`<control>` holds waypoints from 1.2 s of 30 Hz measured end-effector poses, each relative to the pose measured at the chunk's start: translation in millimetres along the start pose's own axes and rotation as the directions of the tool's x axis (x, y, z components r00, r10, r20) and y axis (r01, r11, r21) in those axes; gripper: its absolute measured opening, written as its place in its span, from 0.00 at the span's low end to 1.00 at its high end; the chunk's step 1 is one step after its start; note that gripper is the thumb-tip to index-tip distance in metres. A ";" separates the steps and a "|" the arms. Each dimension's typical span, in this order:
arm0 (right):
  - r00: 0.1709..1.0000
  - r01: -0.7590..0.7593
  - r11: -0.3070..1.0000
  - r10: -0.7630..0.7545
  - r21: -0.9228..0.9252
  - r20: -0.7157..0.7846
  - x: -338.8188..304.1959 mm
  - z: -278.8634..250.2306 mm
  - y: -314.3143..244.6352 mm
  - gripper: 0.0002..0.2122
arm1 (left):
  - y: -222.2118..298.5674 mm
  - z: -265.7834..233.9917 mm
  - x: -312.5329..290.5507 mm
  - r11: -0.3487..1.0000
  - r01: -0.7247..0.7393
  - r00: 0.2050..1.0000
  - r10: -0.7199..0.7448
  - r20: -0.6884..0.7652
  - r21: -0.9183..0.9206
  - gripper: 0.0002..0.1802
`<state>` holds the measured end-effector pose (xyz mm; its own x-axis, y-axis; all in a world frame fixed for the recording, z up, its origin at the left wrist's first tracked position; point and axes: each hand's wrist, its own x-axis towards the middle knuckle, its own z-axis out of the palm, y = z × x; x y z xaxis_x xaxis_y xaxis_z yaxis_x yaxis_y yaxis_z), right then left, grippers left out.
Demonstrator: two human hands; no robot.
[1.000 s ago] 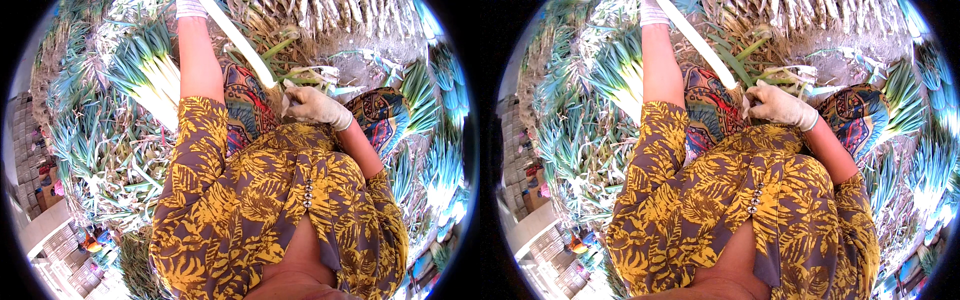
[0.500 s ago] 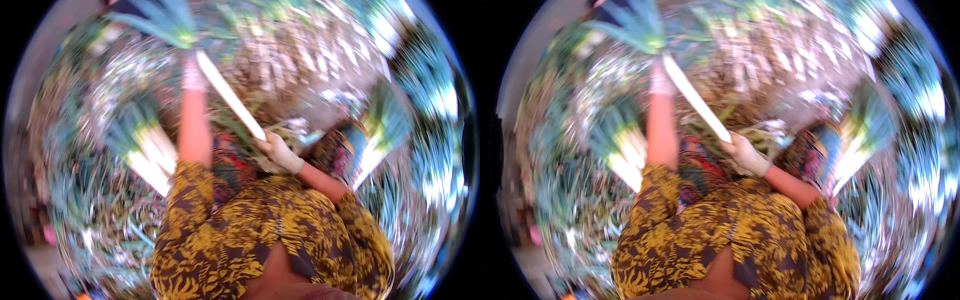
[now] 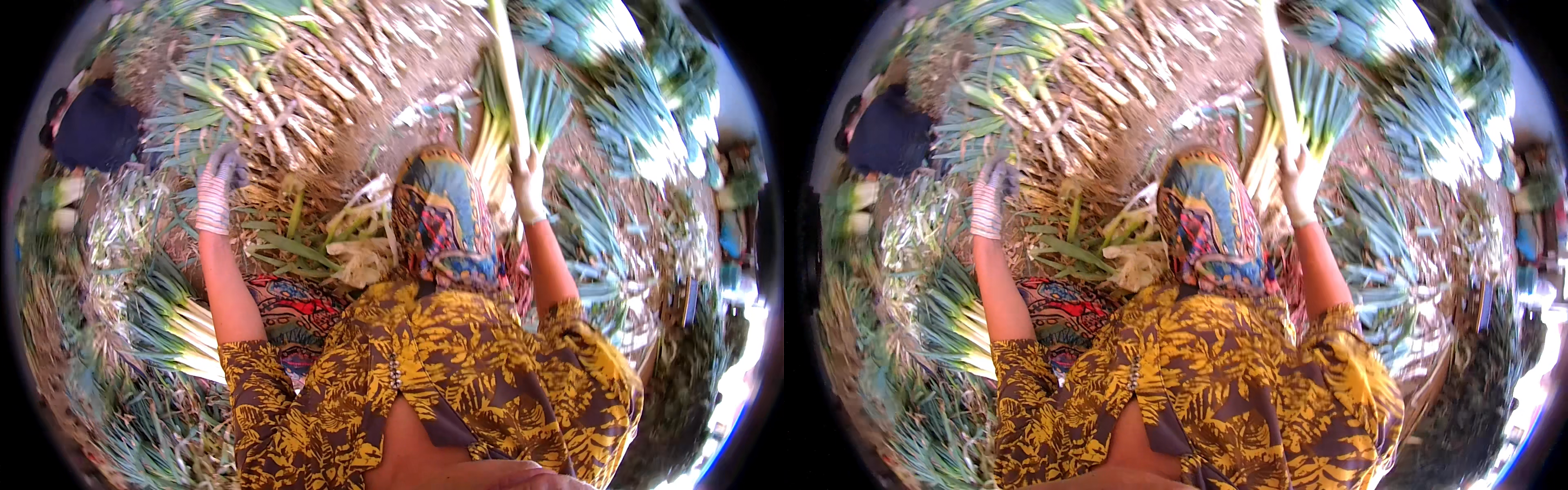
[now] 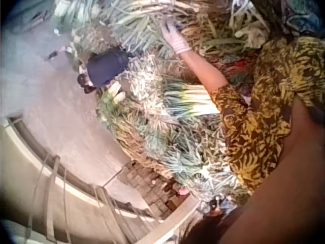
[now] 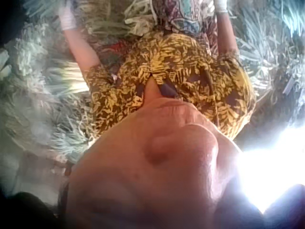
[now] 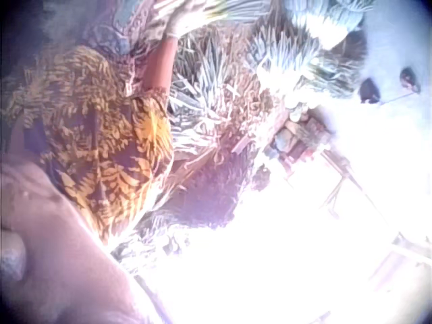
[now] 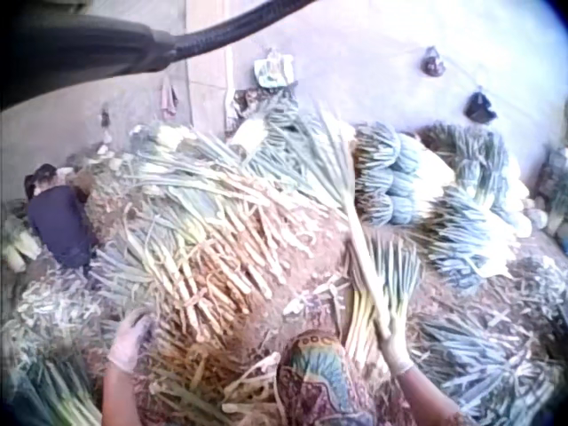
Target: The person peels away outer layers and roots from leeks by hand and gathers them into bundles on the ground.
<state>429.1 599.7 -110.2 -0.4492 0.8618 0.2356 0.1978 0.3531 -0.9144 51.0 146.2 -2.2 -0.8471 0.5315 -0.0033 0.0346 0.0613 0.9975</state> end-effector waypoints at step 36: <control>0.856 0.495 0.513 -0.150 -0.701 0.494 460.2 432.2 -137.1 0.24 | 12.2 2.1 19.7 0.813 0.119 0.984 -0.174 0.041 0.570 0.25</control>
<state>-181.3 790.6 -18.6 -0.8449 0.5051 0.1759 0.4905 0.8629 -0.1218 35.8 159.1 9.7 -0.8175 0.5473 -0.1793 0.2295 0.5950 0.7702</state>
